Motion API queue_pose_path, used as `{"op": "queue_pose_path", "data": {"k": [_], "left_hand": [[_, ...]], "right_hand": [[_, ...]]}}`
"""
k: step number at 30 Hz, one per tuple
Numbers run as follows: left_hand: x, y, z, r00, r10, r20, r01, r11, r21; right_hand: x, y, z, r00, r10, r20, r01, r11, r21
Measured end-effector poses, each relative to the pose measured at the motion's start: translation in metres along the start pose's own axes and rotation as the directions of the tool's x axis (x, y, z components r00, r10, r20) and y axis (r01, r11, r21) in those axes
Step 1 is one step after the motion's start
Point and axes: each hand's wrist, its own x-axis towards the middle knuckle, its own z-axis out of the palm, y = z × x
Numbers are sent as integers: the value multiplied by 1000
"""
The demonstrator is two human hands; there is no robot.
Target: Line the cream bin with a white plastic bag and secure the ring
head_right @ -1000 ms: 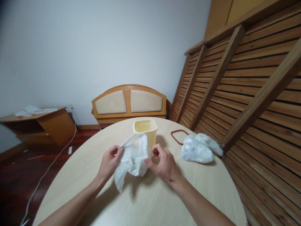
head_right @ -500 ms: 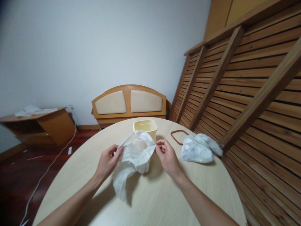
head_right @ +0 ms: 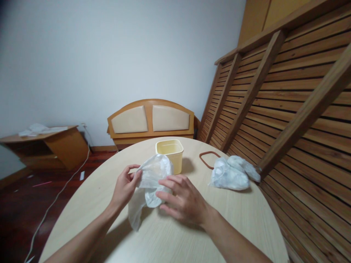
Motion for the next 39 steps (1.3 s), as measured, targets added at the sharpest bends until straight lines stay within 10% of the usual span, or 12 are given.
{"op": "queue_pose_path", "data": {"k": [14,26,32,39], "left_hand": [[16,-2,-21,976,144,-162,-120,981,150],[21,1,-22,972,-3,-234,0,1000,-11],[17,1,-17,989,-7,-149,8,1000,4],[10,-1,-16,989,133,61,-130,991,-42]], "right_hand": [[-16,50,-17,981,129,-146,-148,981,-129],[-34,85,-25,806,492,-330,-556,820,-135],[-25,64,-25,905,318,-283,-355,931,-88],[-1,24,-18,995,70,74,-77,992,99]]}}
